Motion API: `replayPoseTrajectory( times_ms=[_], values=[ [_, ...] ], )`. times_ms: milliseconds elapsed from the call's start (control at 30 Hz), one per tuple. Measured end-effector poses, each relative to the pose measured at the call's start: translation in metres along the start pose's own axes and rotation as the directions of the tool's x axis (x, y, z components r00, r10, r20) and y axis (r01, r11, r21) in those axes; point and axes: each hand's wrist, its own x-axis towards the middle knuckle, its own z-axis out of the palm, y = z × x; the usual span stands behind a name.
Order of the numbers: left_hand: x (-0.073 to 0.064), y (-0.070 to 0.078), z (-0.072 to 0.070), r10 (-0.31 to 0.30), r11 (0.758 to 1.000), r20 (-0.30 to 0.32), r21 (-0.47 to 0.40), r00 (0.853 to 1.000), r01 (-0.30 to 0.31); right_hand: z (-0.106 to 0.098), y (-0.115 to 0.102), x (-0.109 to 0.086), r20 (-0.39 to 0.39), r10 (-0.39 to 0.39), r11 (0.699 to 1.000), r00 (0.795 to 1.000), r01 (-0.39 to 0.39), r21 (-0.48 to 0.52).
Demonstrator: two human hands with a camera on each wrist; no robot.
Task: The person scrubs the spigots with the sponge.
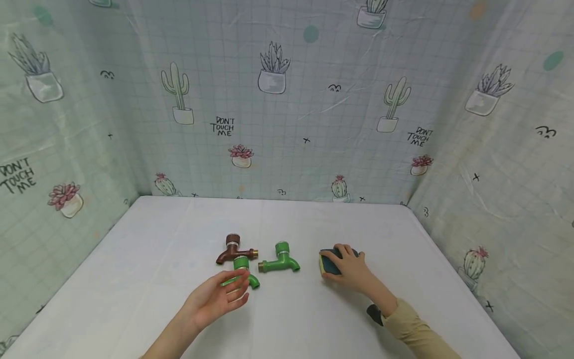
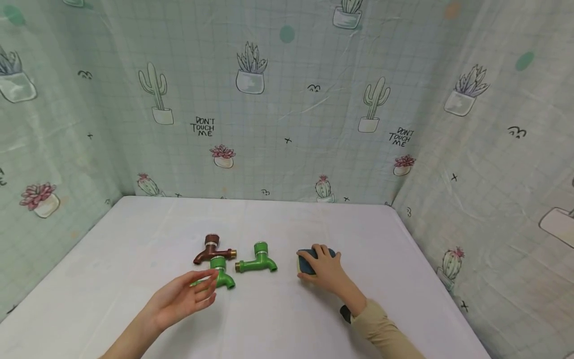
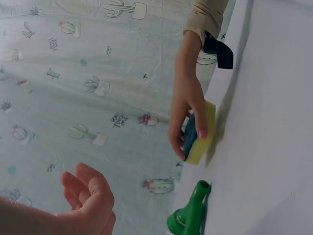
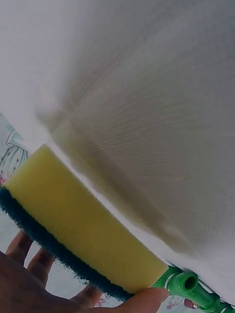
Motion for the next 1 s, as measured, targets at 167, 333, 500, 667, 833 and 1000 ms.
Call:
replayPoseTrajectory(
  times_ms=[167, 333, 500, 667, 833, 1000],
  values=[
    [0.003, -0.001, 0.007, 0.02, 1.0, -0.025, -0.02, 0.999, -0.02, 0.003, 0.0, 0.001, 0.032, 0.022, 1.0, 0.999, -0.022, -0.003],
    [0.006, -0.004, 0.009, 0.016, 1.0, -0.024, -0.018, 1.0, -0.016, 0.007, 0.001, 0.001, 0.067, 0.045, 0.999, 0.997, -0.045, 0.008],
    [0.008, -0.005, 0.01, 0.013, 1.0, -0.016, -0.011, 1.0, -0.013, 0.009, 0.002, 0.002, 0.086, 0.055, 0.997, 0.995, -0.059, 0.041],
    [0.009, -0.006, 0.01, 0.015, 1.0, -0.023, -0.001, 1.0, -0.015, 0.009, 0.004, 0.002, 0.123, 0.073, 0.99, 0.99, -0.087, 0.111],
    [0.009, -0.006, 0.009, 0.014, 1.0, -0.036, 0.015, 0.999, -0.013, 0.007, 0.005, 0.0, 0.153, 0.098, 0.976, 0.983, -0.125, 0.181],
    [0.012, -0.002, 0.008, 0.025, 0.999, -0.07, 0.045, 0.997, -0.022, 0.002, 0.002, -0.003, 0.129, 0.105, 0.968, 0.986, -0.131, 0.215]
  ],
)
